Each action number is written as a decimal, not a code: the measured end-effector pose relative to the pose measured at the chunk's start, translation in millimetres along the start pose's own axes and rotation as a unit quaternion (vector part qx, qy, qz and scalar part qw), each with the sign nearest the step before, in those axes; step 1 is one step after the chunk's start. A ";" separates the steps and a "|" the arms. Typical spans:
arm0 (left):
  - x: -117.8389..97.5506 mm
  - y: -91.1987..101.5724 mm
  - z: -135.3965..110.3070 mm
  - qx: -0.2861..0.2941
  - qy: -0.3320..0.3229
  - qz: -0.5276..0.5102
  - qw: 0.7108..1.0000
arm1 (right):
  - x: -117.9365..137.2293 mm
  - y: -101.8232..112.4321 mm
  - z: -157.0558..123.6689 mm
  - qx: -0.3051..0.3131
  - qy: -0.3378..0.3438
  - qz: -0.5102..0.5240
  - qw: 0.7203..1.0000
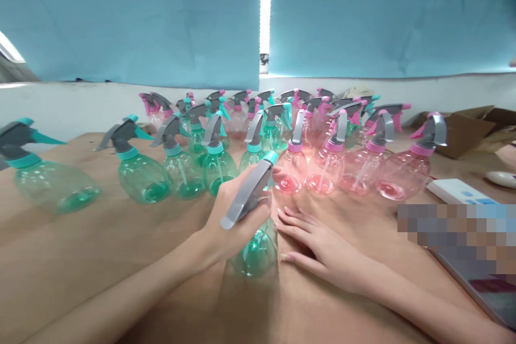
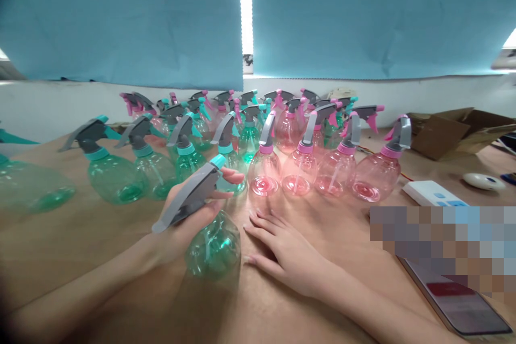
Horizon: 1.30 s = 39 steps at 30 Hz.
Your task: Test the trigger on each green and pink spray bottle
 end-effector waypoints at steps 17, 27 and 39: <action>1.3 -2.2 -0.9 -0.010 -0.033 0.025 0.999 | 0.9 0.7 0.6 -0.002 0.006 -0.002 1.000; -0.7 -3.3 -0.4 -0.027 -0.018 0.084 0.996 | 7.6 7.9 1.5 -0.016 0.011 0.047 0.999; 5.3 4.3 -17.9 -0.029 0.028 0.144 0.989 | 45.8 9.4 21.4 -0.074 0.018 0.350 0.934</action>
Point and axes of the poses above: each hand's wrist, its own z-axis towards the middle knuckle, its own y-axis out of the back of the hand, x = y × z, the point moved 4 cm from there along z, towards the middle knuckle, and after that the axes turned 15 degrees about -z, right-handed, at the moved point
